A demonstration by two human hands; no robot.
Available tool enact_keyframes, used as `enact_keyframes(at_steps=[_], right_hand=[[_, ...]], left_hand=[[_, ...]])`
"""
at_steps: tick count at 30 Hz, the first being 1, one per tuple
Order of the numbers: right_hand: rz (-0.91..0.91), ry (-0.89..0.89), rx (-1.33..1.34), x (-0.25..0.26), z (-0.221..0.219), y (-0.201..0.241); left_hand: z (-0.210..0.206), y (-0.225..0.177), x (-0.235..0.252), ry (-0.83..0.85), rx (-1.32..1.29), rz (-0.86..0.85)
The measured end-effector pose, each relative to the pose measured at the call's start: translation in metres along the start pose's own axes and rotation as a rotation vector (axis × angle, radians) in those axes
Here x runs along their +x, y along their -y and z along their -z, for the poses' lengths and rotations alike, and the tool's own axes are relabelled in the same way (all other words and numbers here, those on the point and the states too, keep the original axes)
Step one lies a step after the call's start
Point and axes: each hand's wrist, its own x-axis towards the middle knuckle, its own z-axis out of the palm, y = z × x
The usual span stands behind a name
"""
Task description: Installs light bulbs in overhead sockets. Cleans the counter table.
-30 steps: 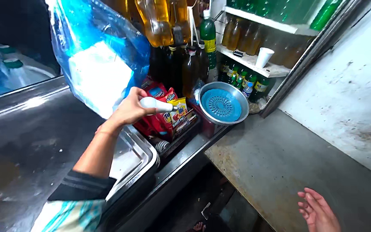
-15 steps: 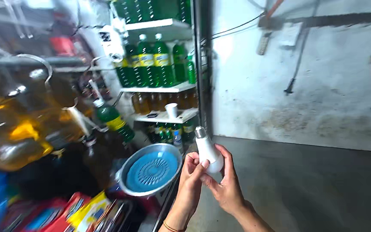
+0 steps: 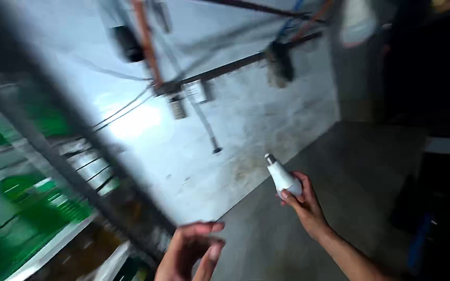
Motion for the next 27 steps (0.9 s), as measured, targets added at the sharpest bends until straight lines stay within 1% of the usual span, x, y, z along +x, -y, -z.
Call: enact_keyframes(at_steps=[3,6,9,12,15,17,18,20,21,23,27], right_hand=[[-0.191,-0.194,-0.101,-0.006,0.092,-0.016],[-0.227,-0.32,-0.163,-0.001,0.183,-0.024],[-0.273,-0.409,-0.097,0.023,0.277,-0.012],[-0.334,-0.495,-0.126,0.061,0.377,0.013],[-0.288,-0.596,-0.14,0.111,0.457,0.04],[-0.228,-0.667,-0.117,0.148,0.502,0.065],[-0.185,-0.689,-0.099,0.171,0.521,0.078],[-0.082,-0.703,-0.041,0.216,0.548,0.101],[-0.034,-0.702,-0.008,0.238,0.559,0.112],[0.003,-0.673,0.022,0.273,0.573,0.133],[0.013,-0.624,0.016,0.331,0.586,0.16]], left_hand=[[-0.037,0.027,0.021,0.05,-0.074,-0.017],[-0.083,0.046,0.048,0.037,-0.137,-0.015],[-0.134,0.05,0.093,0.119,-0.133,-0.041],[-0.216,0.053,0.138,0.252,-0.143,0.015],[-0.311,0.067,0.198,0.445,-0.117,0.092],[-0.379,0.083,0.235,0.495,-0.063,0.109],[-0.41,0.087,0.253,0.504,-0.016,0.127],[-0.458,0.088,0.295,0.53,0.095,0.135],[-0.477,0.084,0.318,0.538,0.149,0.105],[-0.508,0.073,0.365,0.532,0.223,0.018],[-0.571,0.043,0.447,0.456,0.217,-0.163]])
